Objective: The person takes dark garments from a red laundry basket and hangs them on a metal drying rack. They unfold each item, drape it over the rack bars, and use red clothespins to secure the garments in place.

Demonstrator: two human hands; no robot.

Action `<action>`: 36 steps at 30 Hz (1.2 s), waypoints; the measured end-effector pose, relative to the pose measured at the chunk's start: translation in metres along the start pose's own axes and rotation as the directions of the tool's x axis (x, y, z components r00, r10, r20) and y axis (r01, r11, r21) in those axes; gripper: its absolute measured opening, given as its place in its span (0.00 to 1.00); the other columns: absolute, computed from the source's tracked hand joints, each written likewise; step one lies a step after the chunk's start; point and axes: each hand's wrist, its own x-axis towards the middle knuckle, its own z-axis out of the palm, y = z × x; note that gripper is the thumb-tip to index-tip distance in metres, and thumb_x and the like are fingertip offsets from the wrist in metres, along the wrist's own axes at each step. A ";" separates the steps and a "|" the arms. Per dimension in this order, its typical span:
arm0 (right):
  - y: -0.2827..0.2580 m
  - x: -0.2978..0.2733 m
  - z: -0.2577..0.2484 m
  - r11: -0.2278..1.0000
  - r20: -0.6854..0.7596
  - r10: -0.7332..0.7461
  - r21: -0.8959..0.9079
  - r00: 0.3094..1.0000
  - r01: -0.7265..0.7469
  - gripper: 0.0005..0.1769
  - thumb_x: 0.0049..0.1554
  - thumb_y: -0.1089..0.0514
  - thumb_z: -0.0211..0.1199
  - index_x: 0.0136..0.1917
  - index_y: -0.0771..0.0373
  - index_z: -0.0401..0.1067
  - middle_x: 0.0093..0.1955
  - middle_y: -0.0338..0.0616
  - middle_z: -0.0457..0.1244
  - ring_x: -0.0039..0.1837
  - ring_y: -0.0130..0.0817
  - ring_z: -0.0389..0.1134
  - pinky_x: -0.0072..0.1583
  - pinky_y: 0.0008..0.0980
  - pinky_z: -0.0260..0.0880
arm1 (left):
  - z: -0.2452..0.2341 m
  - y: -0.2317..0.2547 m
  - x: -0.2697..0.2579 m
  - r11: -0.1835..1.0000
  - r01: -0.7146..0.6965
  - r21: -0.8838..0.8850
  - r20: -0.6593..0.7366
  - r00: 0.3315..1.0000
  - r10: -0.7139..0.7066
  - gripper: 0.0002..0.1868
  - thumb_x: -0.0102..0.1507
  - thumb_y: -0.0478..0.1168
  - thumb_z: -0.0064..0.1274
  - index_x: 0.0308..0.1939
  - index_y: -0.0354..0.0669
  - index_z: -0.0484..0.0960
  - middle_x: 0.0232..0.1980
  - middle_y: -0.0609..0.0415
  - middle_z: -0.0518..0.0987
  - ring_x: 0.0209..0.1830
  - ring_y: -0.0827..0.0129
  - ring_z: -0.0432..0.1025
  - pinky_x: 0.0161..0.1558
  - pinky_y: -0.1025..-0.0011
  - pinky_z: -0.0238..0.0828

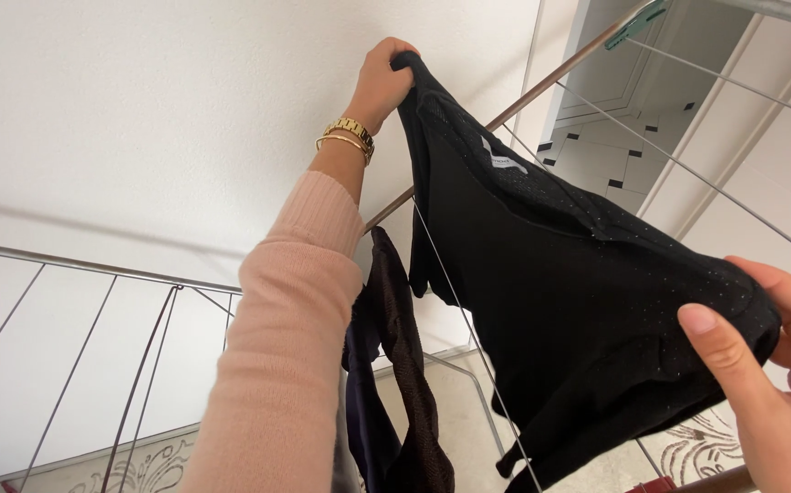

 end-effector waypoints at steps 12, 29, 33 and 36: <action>-0.047 -0.069 0.011 0.963 0.009 -0.042 0.268 0.999 0.038 0.27 0.56 0.69 0.63 0.69 0.71 0.69 0.57 0.54 0.69 0.53 0.34 0.69 0.58 0.23 0.67 | -0.054 0.023 -0.040 0.998 -0.022 0.063 -0.007 1.000 0.022 0.12 0.54 0.30 0.41 0.34 0.51 0.76 0.32 0.61 0.77 0.32 0.77 0.71 0.34 0.78 0.72; -0.030 -0.147 0.048 0.971 0.434 0.148 0.106 0.889 -0.214 0.29 0.44 0.55 0.74 0.60 0.43 0.81 0.48 0.32 0.81 0.46 0.24 0.83 0.50 0.20 0.81 | -0.180 -0.037 -0.130 0.898 0.050 0.436 0.056 0.995 -0.083 0.16 0.53 0.29 0.38 0.35 0.51 0.80 0.40 0.60 0.79 0.38 0.72 0.71 0.36 0.73 0.69; -0.010 -0.155 0.061 0.993 0.522 0.118 -0.047 0.845 -0.110 0.30 0.43 0.46 0.72 0.61 0.30 0.80 0.57 0.20 0.76 0.56 0.21 0.79 0.59 0.23 0.75 | -0.187 -0.100 -0.119 0.693 -0.307 0.653 0.251 0.950 0.184 0.14 0.54 0.31 0.43 0.39 0.50 0.79 0.42 0.55 0.81 0.44 0.59 0.74 0.46 0.62 0.70; 0.008 -0.161 0.071 0.997 0.609 0.074 -0.066 0.790 -0.042 0.29 0.45 0.44 0.71 0.62 0.29 0.78 0.65 0.15 0.73 0.66 0.18 0.75 0.65 0.24 0.72 | -0.167 -0.081 -0.140 0.524 -0.231 0.820 0.333 0.937 -0.108 0.13 0.61 0.32 0.46 0.49 0.44 0.75 0.51 0.46 0.72 0.43 0.49 0.73 0.44 0.53 0.72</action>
